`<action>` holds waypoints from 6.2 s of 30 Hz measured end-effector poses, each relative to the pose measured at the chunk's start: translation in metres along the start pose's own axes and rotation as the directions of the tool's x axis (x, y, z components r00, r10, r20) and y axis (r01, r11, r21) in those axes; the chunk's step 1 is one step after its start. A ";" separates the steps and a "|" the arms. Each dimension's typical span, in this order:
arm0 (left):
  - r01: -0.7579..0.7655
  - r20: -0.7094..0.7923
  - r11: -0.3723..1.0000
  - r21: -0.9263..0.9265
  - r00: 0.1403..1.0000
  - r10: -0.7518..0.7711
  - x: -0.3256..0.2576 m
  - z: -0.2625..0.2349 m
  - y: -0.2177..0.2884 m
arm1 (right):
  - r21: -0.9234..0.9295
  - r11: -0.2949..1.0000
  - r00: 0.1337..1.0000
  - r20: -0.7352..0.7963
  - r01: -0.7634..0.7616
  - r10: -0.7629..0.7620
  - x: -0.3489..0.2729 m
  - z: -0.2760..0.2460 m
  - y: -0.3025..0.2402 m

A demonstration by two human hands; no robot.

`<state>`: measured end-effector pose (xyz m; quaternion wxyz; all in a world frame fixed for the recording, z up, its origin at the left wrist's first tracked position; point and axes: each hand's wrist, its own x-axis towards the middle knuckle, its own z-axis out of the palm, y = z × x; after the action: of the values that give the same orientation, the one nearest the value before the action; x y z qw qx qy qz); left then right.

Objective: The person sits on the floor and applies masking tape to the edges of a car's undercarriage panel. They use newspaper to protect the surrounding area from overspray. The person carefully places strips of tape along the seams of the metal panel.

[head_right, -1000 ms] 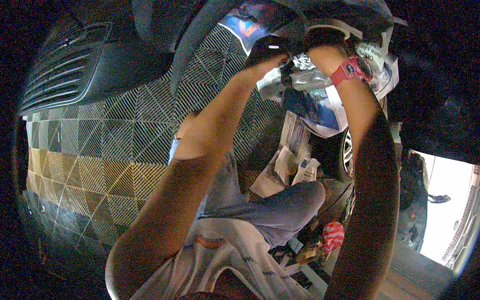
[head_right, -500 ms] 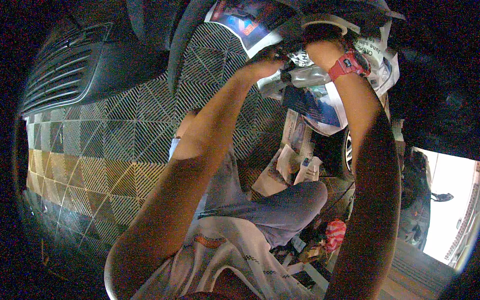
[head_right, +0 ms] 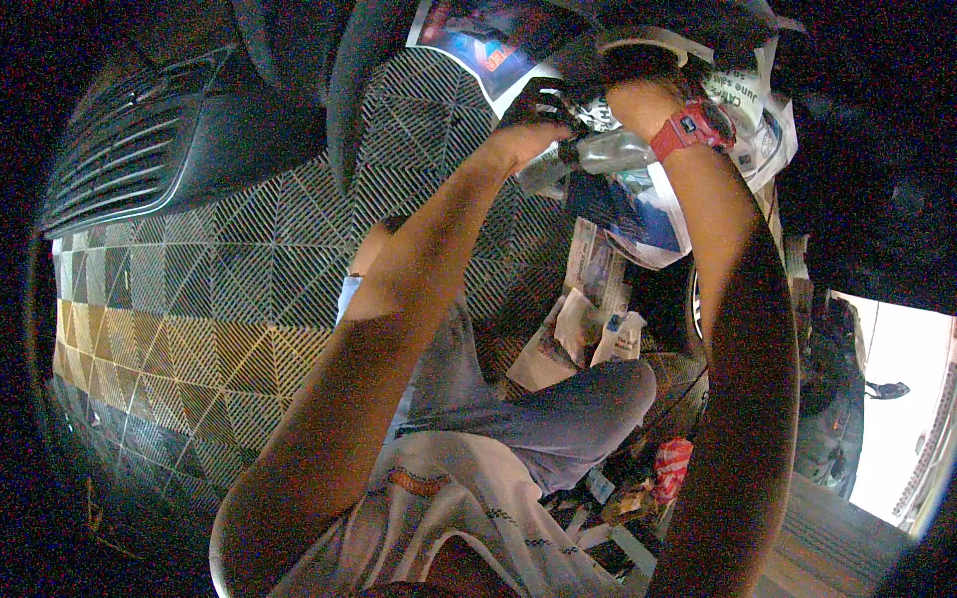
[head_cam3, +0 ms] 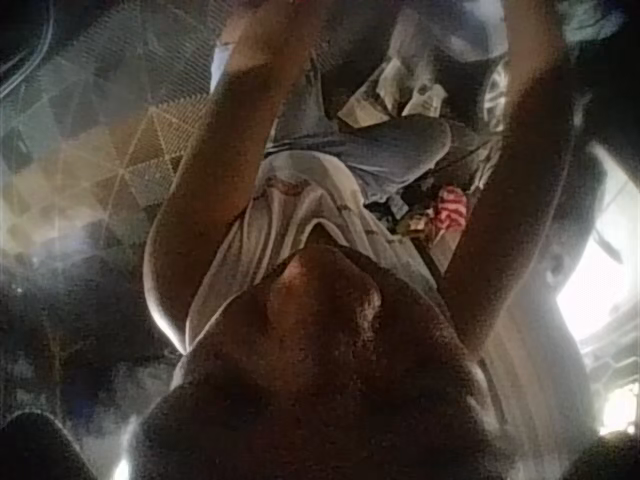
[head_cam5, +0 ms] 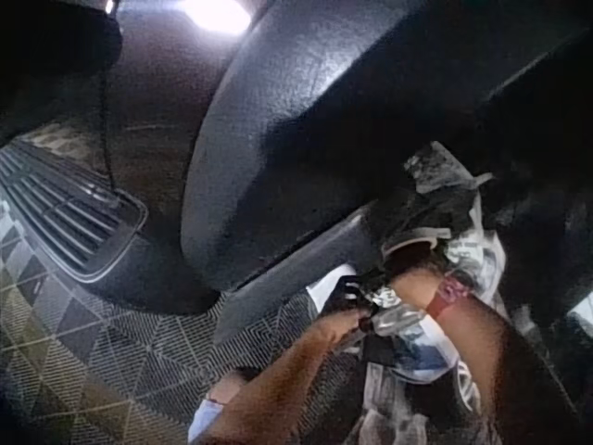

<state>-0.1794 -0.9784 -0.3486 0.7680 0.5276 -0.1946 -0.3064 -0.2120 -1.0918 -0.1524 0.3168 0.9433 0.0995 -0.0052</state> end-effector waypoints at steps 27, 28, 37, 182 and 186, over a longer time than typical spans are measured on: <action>-0.266 -0.163 0.959 0.096 0.946 0.279 -0.039 0.008 0.034 | 0.022 0.999 0.979 0.196 0.044 -0.048 -0.003 0.024 0.012; -0.268 -0.099 0.958 0.103 0.955 0.278 -0.038 0.004 0.034 | 0.017 0.999 0.973 0.229 0.041 -0.044 -0.006 0.028 0.014; -0.288 0.131 0.947 0.143 0.954 0.270 -0.042 -0.003 0.037 | 0.037 0.998 0.977 0.205 0.057 -0.063 -0.002 -0.009 0.001; -0.443 0.044 0.448 0.777 0.747 0.663 -0.025 -0.003 0.030 | -0.121 0.968 0.969 0.146 0.218 -0.200 -0.051 -0.137 0.001; -0.389 0.114 0.590 0.707 0.887 0.447 -0.043 0.003 0.054 | -0.165 0.946 0.953 -0.074 0.281 -0.295 -0.047 -0.141 -0.004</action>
<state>-0.1985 -0.9370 -0.2964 0.5592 0.7333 -0.3867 0.0025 -0.2665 -1.0124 -0.0385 0.3784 0.8907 0.2517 0.0021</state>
